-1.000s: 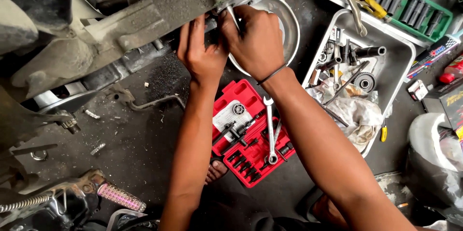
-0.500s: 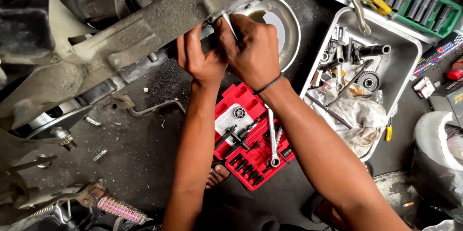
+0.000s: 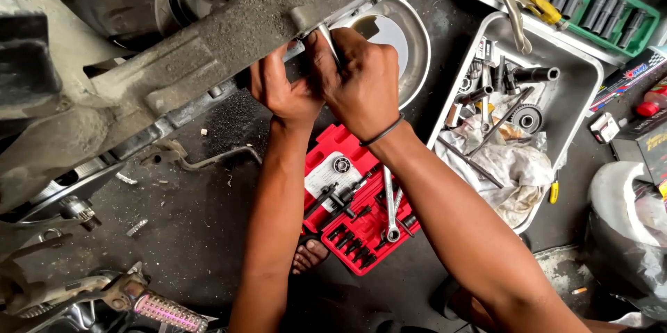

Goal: Finalizing the installation of a motorcycle casing by tightening bolts and cleaning components with a cloth.

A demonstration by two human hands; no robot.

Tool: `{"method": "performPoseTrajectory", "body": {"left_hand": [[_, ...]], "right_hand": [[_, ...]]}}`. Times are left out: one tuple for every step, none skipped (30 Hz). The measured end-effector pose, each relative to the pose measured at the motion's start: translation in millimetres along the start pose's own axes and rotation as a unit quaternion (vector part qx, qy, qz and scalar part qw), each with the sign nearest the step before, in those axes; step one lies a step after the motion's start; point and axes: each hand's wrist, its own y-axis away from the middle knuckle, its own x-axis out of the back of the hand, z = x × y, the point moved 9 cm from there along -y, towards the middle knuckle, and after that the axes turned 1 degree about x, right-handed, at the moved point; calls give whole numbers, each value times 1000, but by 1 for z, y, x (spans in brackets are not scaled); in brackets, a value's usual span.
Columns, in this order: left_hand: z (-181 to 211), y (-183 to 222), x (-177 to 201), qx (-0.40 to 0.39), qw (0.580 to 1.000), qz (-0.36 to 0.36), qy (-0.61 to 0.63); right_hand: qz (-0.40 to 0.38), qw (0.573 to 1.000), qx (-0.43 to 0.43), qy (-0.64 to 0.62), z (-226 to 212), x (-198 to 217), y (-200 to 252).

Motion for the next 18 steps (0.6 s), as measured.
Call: {"method": "performPoseTrajectory", "body": {"left_hand": [[0,1,0,1,1000,0,1],[-1,3,0,8,1000,0,-3],[-2,4,0,16,1000,0,-6],[-2,4,0,17,1000,-1,-5],[-3,5,-1,16,1000,-1,-9],[-3,5,0,15,1000,-1,-13],[-3,4,0,16,1000,-1,-13],[-3,4,0,15,1000,0,-11],[-2,3,0,14,1000,2,-9],[-1,3,0,14,1000,3,-9],[-1,2,0,17,1000,0,-5],[-1,2,0,20,1000,-2,0],[-1,0,-1,19,1000,-3,-1],[1,-2,-1,15,1000,-2,-3],[3,-3,0,10,1000,-4,-3],[6,1,1,11,1000,-7,-2],[5,0,1,19,1000,-3,3],[5,-2,1,26,1000,2,8]], "right_hand": [[0,1000,-1,1,0,0,0],[-2,1000,-5,0,0,-1,0],[-4,1000,-9,-1,0,-1,0],[-4,1000,-10,0,0,0,0],[-3,1000,-9,1,0,0,0],[-3,1000,-8,1,-1,-1,-1],[-4,1000,-8,2,-1,-1,0],[-6,1000,-11,1,-1,-1,0],[-7,1000,-13,0,-1,-1,0],[-7,1000,-13,1,0,-1,0],[-8,1000,-18,8,1,-2,0],[-9,1000,-23,15,2,-3,0],[-9,1000,-24,14,3,-4,-1],[-3,1000,-19,17,3,-3,-2],[3,1000,-16,20,3,-2,-2],[4,1000,-20,20,4,-1,2],[-4,1000,-20,8,5,-2,0],[-12,1000,-20,-4,4,-2,-3]]}}
